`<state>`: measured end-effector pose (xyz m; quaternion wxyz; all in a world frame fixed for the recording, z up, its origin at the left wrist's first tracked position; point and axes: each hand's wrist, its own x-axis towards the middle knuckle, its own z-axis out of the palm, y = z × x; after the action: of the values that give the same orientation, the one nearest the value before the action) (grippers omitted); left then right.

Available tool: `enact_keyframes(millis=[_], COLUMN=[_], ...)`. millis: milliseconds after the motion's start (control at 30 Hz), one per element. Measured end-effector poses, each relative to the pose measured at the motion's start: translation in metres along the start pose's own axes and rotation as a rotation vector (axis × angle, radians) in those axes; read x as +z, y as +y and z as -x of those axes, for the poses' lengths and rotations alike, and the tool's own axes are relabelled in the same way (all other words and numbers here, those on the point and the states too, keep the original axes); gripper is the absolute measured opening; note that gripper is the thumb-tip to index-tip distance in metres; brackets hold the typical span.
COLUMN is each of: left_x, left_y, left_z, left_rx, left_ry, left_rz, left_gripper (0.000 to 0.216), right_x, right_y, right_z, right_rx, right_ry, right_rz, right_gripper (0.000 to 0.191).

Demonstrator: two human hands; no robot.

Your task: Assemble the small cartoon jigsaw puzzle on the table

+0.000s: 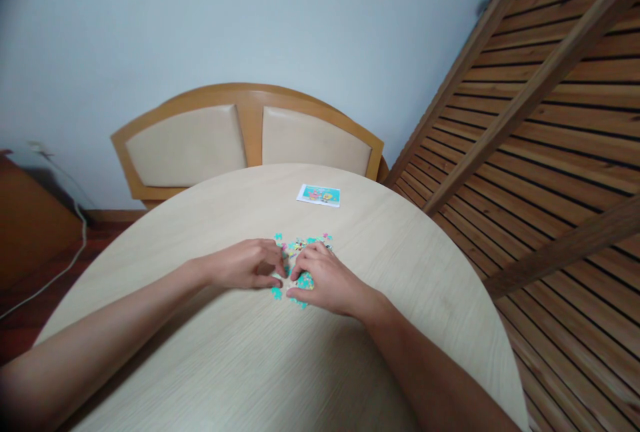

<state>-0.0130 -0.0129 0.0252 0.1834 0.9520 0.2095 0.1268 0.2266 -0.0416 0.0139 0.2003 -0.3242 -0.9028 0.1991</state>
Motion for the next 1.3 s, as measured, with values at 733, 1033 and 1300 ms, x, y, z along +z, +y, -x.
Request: enact_keyframes(millis=[733,1033,1300], left_x=[0.012,0.014,0.012], left_y=[0.012,0.012,0.009], left_z=[-0.002,-0.002,-0.002], left_rx=[0.027,-0.051,-0.077], left_ry=[0.033,0.047,0.095], left_rz=[0.008,0.024,-0.002], left_gripper=[0.018,0.012,0.006], right_x=[-0.006,-0.003,-0.010], right_y=[0.009,0.014,0.018], right_z=[0.002,0.003,0.006], right_rx=[0.020,0.026,0.065], right_ry=[0.019,0.007,0.036], right_rz=[0.018,0.020,0.047], right_gripper=[0.030,0.041,0.042])
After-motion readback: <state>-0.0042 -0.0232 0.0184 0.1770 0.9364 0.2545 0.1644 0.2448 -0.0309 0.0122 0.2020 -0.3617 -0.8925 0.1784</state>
